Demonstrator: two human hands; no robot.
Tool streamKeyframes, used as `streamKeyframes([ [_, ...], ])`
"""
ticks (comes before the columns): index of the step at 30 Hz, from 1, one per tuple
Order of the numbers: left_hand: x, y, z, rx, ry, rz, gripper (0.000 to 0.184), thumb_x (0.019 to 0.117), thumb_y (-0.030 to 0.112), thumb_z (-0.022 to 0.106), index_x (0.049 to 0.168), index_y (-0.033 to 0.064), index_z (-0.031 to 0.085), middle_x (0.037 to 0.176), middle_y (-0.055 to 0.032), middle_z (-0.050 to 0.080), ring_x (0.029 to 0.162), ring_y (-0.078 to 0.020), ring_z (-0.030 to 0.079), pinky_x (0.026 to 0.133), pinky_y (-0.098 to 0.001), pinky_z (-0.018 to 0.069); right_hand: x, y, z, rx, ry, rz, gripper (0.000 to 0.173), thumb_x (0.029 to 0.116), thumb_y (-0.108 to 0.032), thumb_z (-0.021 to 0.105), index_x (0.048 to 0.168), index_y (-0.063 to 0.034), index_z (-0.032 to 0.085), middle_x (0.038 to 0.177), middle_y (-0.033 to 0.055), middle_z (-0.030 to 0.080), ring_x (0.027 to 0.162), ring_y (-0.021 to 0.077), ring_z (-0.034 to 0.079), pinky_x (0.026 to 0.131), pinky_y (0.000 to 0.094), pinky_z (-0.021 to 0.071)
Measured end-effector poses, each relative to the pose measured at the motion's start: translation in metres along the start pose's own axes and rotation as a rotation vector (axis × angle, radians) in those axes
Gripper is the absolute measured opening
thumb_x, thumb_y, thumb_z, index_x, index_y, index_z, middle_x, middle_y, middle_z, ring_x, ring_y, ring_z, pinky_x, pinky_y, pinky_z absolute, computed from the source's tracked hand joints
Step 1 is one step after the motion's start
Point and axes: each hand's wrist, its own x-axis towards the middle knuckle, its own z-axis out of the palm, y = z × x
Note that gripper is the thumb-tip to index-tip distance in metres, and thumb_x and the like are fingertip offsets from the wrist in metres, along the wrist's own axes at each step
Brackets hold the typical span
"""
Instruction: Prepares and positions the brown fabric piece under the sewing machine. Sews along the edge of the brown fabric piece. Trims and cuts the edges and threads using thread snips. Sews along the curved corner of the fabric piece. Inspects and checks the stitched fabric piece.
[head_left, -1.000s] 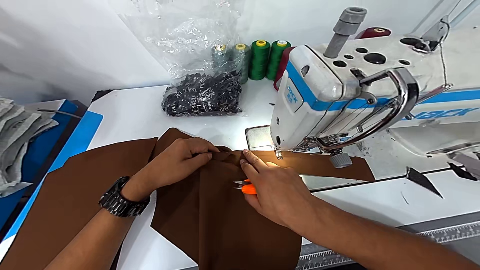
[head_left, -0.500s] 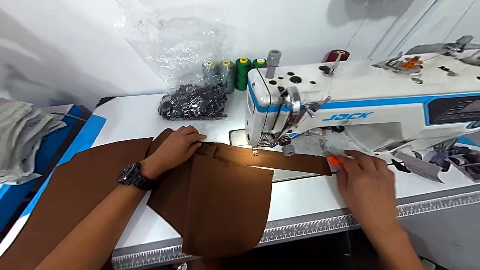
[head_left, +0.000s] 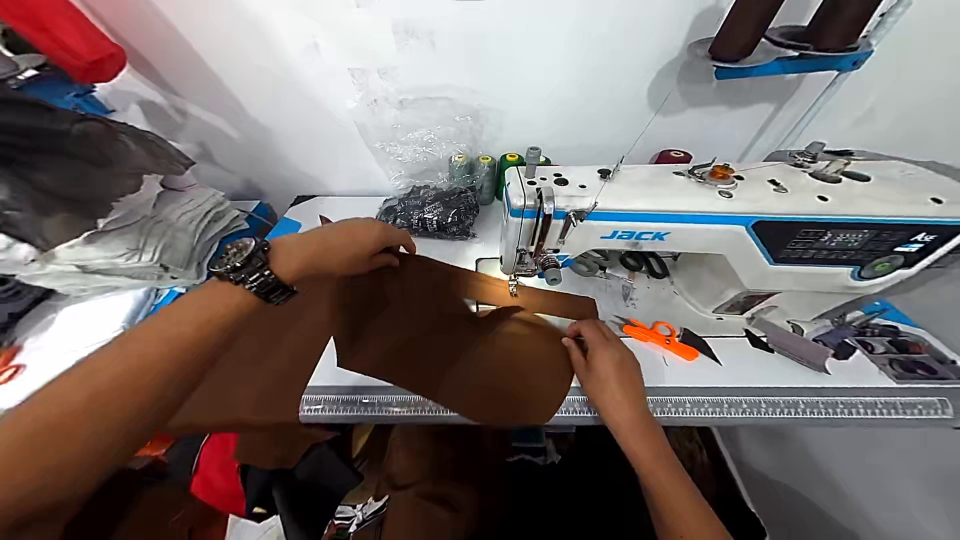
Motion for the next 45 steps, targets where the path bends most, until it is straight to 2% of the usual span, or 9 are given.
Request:
streamKeyframes([
  [6, -0.072, 0.048, 0.054, 0.032, 0.370, -0.458, 0.020, 0.1020, 0.014, 0.057, 0.108, -0.0007, 0.069, 0.107, -0.0222, 0.069, 0.102, -0.0418, 0.068, 0.088, -0.0664, 0.0521, -0.032, -0.107, 0.023, 0.155, -0.177, -0.234, 0.047, 0.1008, -0.039, 0.062, 0.138, -0.0110, 0.064, 0.143, 0.0167, 0.059, 0.132, 0.0369, 0.056, 0.107, 0.0572, 0.0482],
  [10, -0.113, 0.050, 0.164, -0.159, 0.378, -0.970, 0.046, 0.1095, 0.033, 0.042, 0.139, 0.0004, 0.057, 0.155, -0.0203, 0.048, 0.150, -0.0450, 0.032, 0.112, -0.0815, 0.0152, -0.034, -0.132, 0.077, -0.026, -0.223, -0.333, 0.060, 0.1001, -0.061, 0.050, 0.140, -0.0192, 0.064, 0.153, 0.0120, 0.053, 0.145, 0.0371, 0.044, 0.116, 0.0684, 0.0305],
  [19, -0.013, -0.103, 0.147, -0.250, 0.239, -0.625, 0.047, 0.1102, 0.033, 0.043, 0.138, -0.0025, 0.056, 0.154, -0.0210, 0.047, 0.149, -0.0375, 0.037, 0.118, -0.0739, 0.0169, -0.009, -0.107, 0.068, -0.079, -0.269, -0.271, 0.056, 0.1023, -0.057, 0.048, 0.135, -0.0166, 0.067, 0.149, 0.0078, 0.057, 0.142, 0.0294, 0.049, 0.116, 0.0551, 0.0386],
  [24, 0.040, -0.152, 0.144, -0.244, 0.274, -0.413, 0.035, 0.1050, 0.029, 0.057, 0.112, -0.0032, 0.067, 0.135, -0.0249, 0.059, 0.134, -0.0424, 0.051, 0.113, -0.0702, 0.0311, -0.007, -0.112, 0.068, -0.092, -0.351, -0.195, 0.059, 0.1031, -0.060, 0.042, 0.139, -0.0190, 0.064, 0.155, 0.0029, 0.052, 0.148, 0.0252, 0.042, 0.121, 0.0538, 0.0316],
  [30, -0.033, -0.033, 0.017, 0.047, 0.375, -0.243, 0.016, 0.0993, 0.018, 0.066, 0.097, 0.0020, 0.067, 0.086, -0.0161, 0.068, 0.081, -0.0363, 0.069, 0.073, -0.0619, 0.0549, -0.001, -0.126, 0.051, 0.157, -0.198, -0.137, 0.056, 0.1008, -0.059, 0.050, 0.121, -0.0117, 0.073, 0.126, 0.0120, 0.068, 0.121, 0.0337, 0.061, 0.099, 0.0564, 0.0491],
  [33, -0.071, 0.056, -0.022, 0.202, 0.415, -0.091, 0.010, 0.0927, 0.018, 0.068, 0.089, 0.0095, 0.067, 0.069, -0.0063, 0.063, 0.060, -0.0270, 0.065, 0.053, -0.0516, 0.0514, 0.017, -0.156, 0.039, 0.918, -0.534, 0.233, 0.059, 0.1096, -0.045, 0.030, 0.144, -0.0032, 0.054, 0.122, 0.0084, 0.067, 0.104, 0.0177, 0.066, 0.087, 0.0384, 0.0559],
  [36, -0.099, 0.161, 0.000, 0.146, 0.305, 0.089, 0.015, 0.0974, 0.025, 0.058, 0.090, 0.0162, 0.067, 0.066, 0.0011, 0.057, 0.053, -0.0180, 0.058, 0.043, -0.0383, 0.0469, 0.032, -0.176, 0.035, 1.648, -0.753, 0.670, 0.071, 0.1031, -0.069, 0.026, 0.141, -0.0147, 0.051, 0.116, 0.0098, 0.070, 0.098, 0.0234, 0.071, 0.082, 0.0442, 0.0610],
  [40, -0.113, 0.213, 0.036, -0.102, 0.276, 0.302, 0.033, 0.1069, 0.036, 0.048, 0.097, 0.0137, 0.070, 0.095, -0.0025, 0.072, 0.094, -0.0186, 0.070, 0.082, -0.0384, 0.0584, 0.006, -0.172, 0.023, 1.299, -0.663, 0.589, 0.029, 0.0989, -0.022, 0.067, 0.121, -0.0044, 0.062, 0.099, 0.0096, 0.073, 0.090, 0.0178, 0.071, 0.081, 0.0381, 0.0607],
  [45, -0.077, 0.157, 0.072, -0.435, 0.354, 0.234, 0.064, 0.0881, 0.040, 0.073, 0.145, 0.0131, 0.058, 0.153, -0.0026, 0.053, 0.148, -0.0256, 0.040, 0.122, -0.0539, 0.0316, -0.026, -0.126, -0.035, 0.643, -0.921, -0.144, 0.028, 0.1040, -0.035, 0.059, 0.111, -0.0104, 0.069, 0.090, 0.0017, 0.071, 0.085, 0.0094, 0.069, 0.080, 0.0366, 0.0587],
])
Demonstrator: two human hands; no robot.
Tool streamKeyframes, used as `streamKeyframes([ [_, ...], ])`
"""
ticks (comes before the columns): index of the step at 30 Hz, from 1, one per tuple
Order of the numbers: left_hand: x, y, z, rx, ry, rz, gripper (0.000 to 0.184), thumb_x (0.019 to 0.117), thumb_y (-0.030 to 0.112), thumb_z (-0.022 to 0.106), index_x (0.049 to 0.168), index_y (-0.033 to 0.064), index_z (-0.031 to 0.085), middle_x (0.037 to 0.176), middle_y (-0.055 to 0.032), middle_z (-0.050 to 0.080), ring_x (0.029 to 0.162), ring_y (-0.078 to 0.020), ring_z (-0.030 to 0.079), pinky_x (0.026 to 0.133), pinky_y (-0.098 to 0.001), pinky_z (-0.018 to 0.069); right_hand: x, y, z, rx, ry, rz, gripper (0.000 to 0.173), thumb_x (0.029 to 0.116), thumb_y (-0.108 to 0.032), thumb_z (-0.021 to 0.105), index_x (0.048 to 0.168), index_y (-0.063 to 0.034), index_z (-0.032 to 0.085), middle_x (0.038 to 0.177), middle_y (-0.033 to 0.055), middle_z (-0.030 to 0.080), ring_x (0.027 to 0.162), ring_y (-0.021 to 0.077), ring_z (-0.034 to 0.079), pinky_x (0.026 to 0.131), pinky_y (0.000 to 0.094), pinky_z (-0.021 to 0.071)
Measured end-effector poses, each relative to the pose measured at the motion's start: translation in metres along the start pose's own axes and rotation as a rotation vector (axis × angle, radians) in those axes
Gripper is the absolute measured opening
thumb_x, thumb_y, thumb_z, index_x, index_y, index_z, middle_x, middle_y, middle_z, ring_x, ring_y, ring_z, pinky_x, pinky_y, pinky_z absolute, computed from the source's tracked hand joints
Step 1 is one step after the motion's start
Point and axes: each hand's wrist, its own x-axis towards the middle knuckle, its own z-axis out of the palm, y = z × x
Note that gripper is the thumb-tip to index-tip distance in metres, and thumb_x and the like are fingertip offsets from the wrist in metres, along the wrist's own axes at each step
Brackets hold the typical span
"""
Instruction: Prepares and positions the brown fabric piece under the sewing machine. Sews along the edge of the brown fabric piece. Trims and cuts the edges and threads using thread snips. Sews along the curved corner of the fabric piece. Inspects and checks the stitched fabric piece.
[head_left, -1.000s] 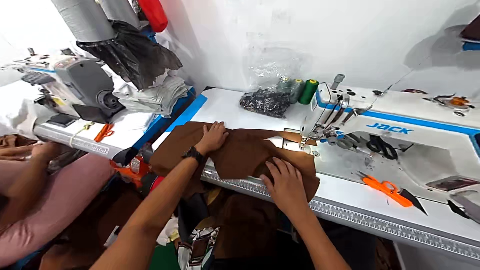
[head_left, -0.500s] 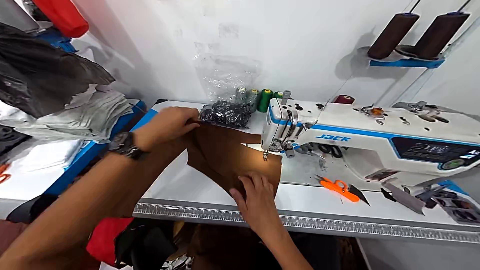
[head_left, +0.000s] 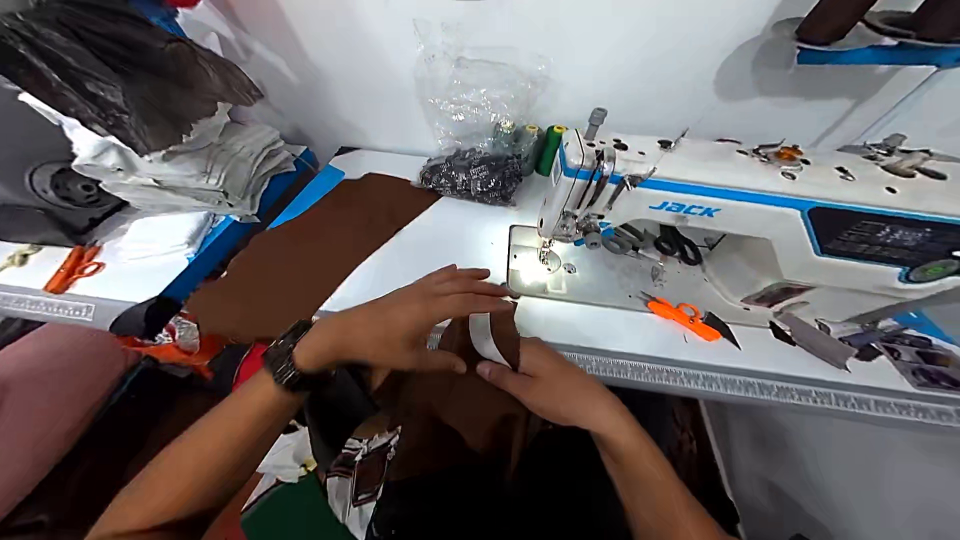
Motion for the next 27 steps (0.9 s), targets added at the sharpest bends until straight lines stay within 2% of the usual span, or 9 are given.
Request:
streamKeyframes([
  [2, 0.013, -0.004, 0.025, -0.204, -0.105, 0.004, 0.082, 0.0820, 0.050, 0.078, 0.150, 0.0110, 0.053, 0.154, -0.0018, 0.052, 0.151, -0.0246, 0.036, 0.126, -0.0578, 0.0201, -0.025, -0.010, -0.014, -0.202, -0.095, -0.011, 0.031, 0.1058, -0.040, 0.054, 0.101, -0.0119, 0.067, 0.076, 0.0007, 0.063, 0.071, 0.0116, 0.063, 0.067, 0.0365, 0.0534],
  [4, 0.027, 0.004, 0.045, -0.369, -0.168, 0.003, 0.080, 0.0782, 0.041, 0.084, 0.144, 0.0049, 0.056, 0.140, -0.0046, 0.063, 0.141, -0.0197, 0.050, 0.126, -0.0520, 0.0258, -0.044, -0.018, -0.026, -0.287, -0.209, -0.003, 0.035, 0.1069, -0.040, 0.051, 0.092, -0.0118, 0.066, 0.068, 0.0003, 0.058, 0.062, 0.0122, 0.058, 0.058, 0.0357, 0.0490],
  [6, 0.040, 0.010, 0.054, -0.530, -0.202, -0.004, 0.060, 0.0797, 0.026, 0.087, 0.128, 0.0017, 0.061, 0.109, -0.0023, 0.073, 0.105, -0.0082, 0.067, 0.099, -0.0303, 0.0543, -0.057, -0.022, -0.040, -0.318, -0.278, -0.044, 0.031, 0.1075, -0.036, 0.050, 0.095, -0.0133, 0.067, 0.069, -0.0022, 0.058, 0.062, 0.0084, 0.058, 0.058, 0.0312, 0.0494],
  [7, 0.044, 0.011, 0.055, -0.636, -0.216, -0.010, 0.047, 0.0806, 0.018, 0.086, 0.118, 0.0005, 0.063, 0.095, -0.0021, 0.072, 0.090, -0.0062, 0.069, 0.083, -0.0249, 0.0583, -0.062, -0.022, -0.046, -0.325, -0.298, -0.066, 0.029, 0.1076, -0.034, 0.051, 0.096, -0.0130, 0.067, 0.069, -0.0031, 0.058, 0.063, 0.0070, 0.058, 0.058, 0.0296, 0.0486],
  [10, 0.046, 0.009, 0.049, -0.763, -0.247, -0.004, 0.019, 0.0878, 0.018, 0.078, 0.092, 0.0040, 0.066, 0.079, 0.0017, 0.066, 0.071, -0.0019, 0.061, 0.060, -0.0173, 0.0495, -0.076, -0.017, -0.061, -0.352, -0.289, -0.115, 0.029, 0.1077, -0.031, 0.051, 0.091, -0.0124, 0.066, 0.065, -0.0049, 0.055, 0.058, 0.0041, 0.053, 0.053, 0.0248, 0.0433],
  [15, 0.041, 0.016, 0.035, -0.698, -0.302, 0.041, 0.019, 0.0874, 0.022, 0.077, 0.090, 0.0041, 0.070, 0.110, -0.0029, 0.070, 0.101, -0.0074, 0.065, 0.079, -0.0210, 0.0544, -0.079, 0.001, -0.060, -0.405, -0.223, -0.274, 0.034, 0.1052, -0.033, 0.055, 0.090, -0.0105, 0.075, 0.099, -0.0016, 0.066, 0.096, 0.0065, 0.062, 0.084, 0.0262, 0.0518],
  [17, 0.040, 0.021, 0.039, -0.747, -0.325, 0.081, 0.020, 0.0851, 0.019, 0.078, 0.090, 0.0008, 0.072, 0.117, -0.0060, 0.070, 0.108, -0.0108, 0.065, 0.086, -0.0239, 0.0552, -0.075, 0.009, -0.057, -0.376, -0.235, -0.315, 0.034, 0.1040, -0.033, 0.058, 0.085, -0.0093, 0.073, 0.095, -0.0009, 0.064, 0.092, 0.0068, 0.060, 0.080, 0.0249, 0.0510],
  [22, 0.029, 0.023, 0.054, -0.865, -0.382, 0.104, 0.018, 0.0812, 0.017, 0.078, 0.076, 0.0038, 0.067, 0.088, -0.0009, 0.069, 0.086, -0.0058, 0.065, 0.072, -0.0206, 0.0526, -0.075, 0.019, -0.055, -0.203, -0.233, -0.346, 0.017, 0.1002, -0.024, 0.066, 0.101, -0.0091, 0.074, 0.088, -0.0039, 0.070, 0.082, 0.0014, 0.065, 0.073, 0.0198, 0.0548],
  [27, 0.024, 0.014, 0.054, -0.907, -0.410, 0.142, 0.019, 0.0778, 0.014, 0.082, 0.077, 0.0029, 0.067, 0.089, -0.0003, 0.071, 0.084, -0.0024, 0.067, 0.068, -0.0161, 0.0543, -0.077, 0.022, -0.058, -0.108, -0.170, -0.390, 0.014, 0.0987, -0.020, 0.068, 0.098, -0.0074, 0.074, 0.083, -0.0048, 0.070, 0.077, -0.0007, 0.065, 0.068, 0.0163, 0.0540],
])
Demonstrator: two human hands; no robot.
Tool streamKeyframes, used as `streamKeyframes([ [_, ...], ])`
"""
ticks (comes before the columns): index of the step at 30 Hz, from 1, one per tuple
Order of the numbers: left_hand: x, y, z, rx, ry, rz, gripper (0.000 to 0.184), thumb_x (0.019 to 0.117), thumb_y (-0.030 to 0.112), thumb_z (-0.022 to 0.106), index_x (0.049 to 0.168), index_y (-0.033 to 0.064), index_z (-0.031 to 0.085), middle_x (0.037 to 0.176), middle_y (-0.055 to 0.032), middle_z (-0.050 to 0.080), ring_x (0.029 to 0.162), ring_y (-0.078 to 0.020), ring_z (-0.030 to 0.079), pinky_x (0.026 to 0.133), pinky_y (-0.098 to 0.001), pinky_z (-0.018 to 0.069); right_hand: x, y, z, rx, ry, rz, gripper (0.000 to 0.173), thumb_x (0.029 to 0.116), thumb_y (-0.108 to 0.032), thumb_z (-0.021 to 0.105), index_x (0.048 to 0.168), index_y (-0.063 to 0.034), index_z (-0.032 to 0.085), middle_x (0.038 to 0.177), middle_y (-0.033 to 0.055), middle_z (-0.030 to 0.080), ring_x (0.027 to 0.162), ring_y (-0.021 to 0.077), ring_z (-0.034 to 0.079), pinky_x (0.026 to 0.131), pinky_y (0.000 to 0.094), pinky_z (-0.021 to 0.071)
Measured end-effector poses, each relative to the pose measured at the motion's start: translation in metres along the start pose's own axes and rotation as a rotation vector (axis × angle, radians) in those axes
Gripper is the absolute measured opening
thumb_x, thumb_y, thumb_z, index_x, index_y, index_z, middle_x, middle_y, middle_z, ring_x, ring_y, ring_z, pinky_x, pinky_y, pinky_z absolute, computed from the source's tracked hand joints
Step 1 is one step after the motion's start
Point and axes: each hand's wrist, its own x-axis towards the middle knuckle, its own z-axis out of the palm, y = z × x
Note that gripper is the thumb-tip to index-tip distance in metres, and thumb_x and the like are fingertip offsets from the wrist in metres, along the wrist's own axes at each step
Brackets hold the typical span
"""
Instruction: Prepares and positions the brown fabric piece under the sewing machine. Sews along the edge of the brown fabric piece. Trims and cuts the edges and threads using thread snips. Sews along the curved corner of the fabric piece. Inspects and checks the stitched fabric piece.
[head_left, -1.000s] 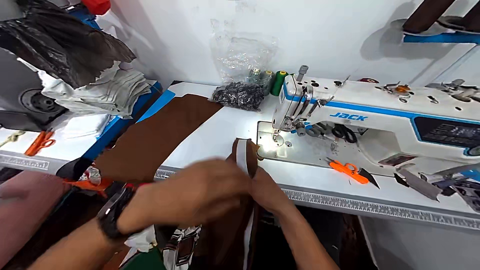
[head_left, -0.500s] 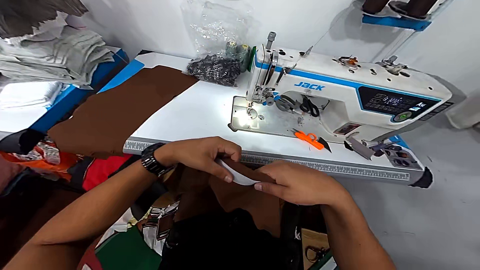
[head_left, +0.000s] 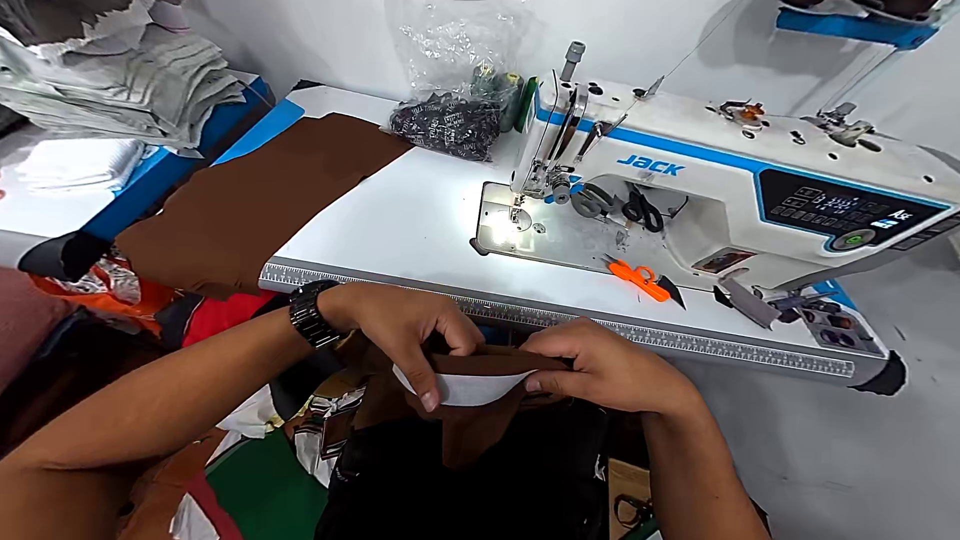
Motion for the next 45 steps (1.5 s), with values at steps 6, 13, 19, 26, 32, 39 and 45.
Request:
streamKeyframes([
  [6, -0.029, 0.026, -0.031, 0.274, 0.059, -0.252, 0.020, 0.0864, 0.027, 0.074, 0.077, 0.0110, 0.065, 0.078, 0.0053, 0.064, 0.073, -0.0016, 0.059, 0.061, -0.0197, 0.0479, -0.006, 0.016, 0.009, -0.042, 0.096, 0.064, 0.012, 0.0993, -0.018, 0.065, 0.094, -0.0083, 0.071, 0.077, -0.0046, 0.065, 0.069, 0.0007, 0.060, 0.061, 0.0181, 0.0502],
  [13, -0.062, 0.101, -0.063, 0.682, 0.256, -0.286, 0.022, 0.0905, 0.037, 0.074, 0.079, 0.0186, 0.071, 0.077, 0.0102, 0.065, 0.064, 0.0020, 0.059, 0.050, -0.0134, 0.0462, -0.003, 0.035, 0.039, -0.063, 0.360, 0.229, 0.011, 0.0952, -0.012, 0.064, 0.096, -0.0128, 0.074, 0.082, -0.0055, 0.067, 0.070, 0.0029, 0.061, 0.060, 0.0219, 0.0514],
  [19, -0.096, 0.137, -0.049, 1.036, 0.464, -0.209, 0.032, 0.0900, 0.046, 0.074, 0.074, 0.0206, 0.062, 0.081, 0.0115, 0.066, 0.074, 0.0026, 0.062, 0.062, -0.0170, 0.0519, -0.028, 0.046, 0.049, -0.229, 0.668, 0.345, 0.023, 0.0874, -0.008, 0.066, 0.104, -0.0168, 0.079, 0.116, -0.0036, 0.069, 0.108, 0.0096, 0.065, 0.088, 0.0341, 0.0579],
  [26, -0.146, 0.119, -0.024, 0.733, 0.927, -0.338, 0.016, 0.0729, 0.009, 0.080, 0.072, 0.0069, 0.064, 0.085, 0.0031, 0.070, 0.081, -0.0017, 0.066, 0.072, -0.0178, 0.0532, -0.064, 0.023, 0.021, 0.026, 0.707, 0.281, 0.010, 0.0931, -0.018, 0.073, 0.102, -0.0151, 0.072, 0.073, -0.0041, 0.068, 0.059, 0.0048, 0.061, 0.052, 0.0196, 0.0498],
  [32, -0.163, 0.099, -0.012, 0.593, 1.056, -0.041, 0.007, 0.0864, 0.026, 0.080, 0.087, 0.0233, 0.074, 0.095, 0.0134, 0.074, 0.087, 0.0030, 0.068, 0.077, -0.0126, 0.0557, -0.073, 0.000, 0.005, -0.323, 0.755, 0.144, 0.017, 0.0946, -0.028, 0.072, 0.109, -0.0206, 0.078, 0.097, -0.0083, 0.068, 0.083, 0.0027, 0.065, 0.070, 0.0186, 0.0572],
  [39, -0.192, 0.088, -0.014, 0.640, 1.133, 0.118, 0.010, 0.0880, 0.028, 0.079, 0.090, 0.0318, 0.070, 0.097, 0.0176, 0.072, 0.091, 0.0033, 0.067, 0.079, -0.0122, 0.0555, -0.078, -0.020, 0.011, -0.585, 0.751, -0.043, 0.013, 0.1003, -0.025, 0.067, 0.101, -0.0141, 0.074, 0.096, -0.0050, 0.073, 0.087, 0.0002, 0.068, 0.076, 0.0165, 0.0573],
  [45, -0.214, 0.082, -0.003, 0.700, 1.303, -0.042, 0.005, 0.0959, 0.027, 0.066, 0.093, 0.0234, 0.068, 0.090, 0.0195, 0.067, 0.087, 0.0115, 0.062, 0.080, -0.0063, 0.0480, -0.078, -0.029, 0.021, -0.782, 0.831, -0.148, 0.008, 0.0966, -0.015, 0.072, 0.104, -0.0147, 0.075, 0.122, 0.0025, 0.070, 0.113, 0.0156, 0.065, 0.094, 0.0298, 0.0557],
])
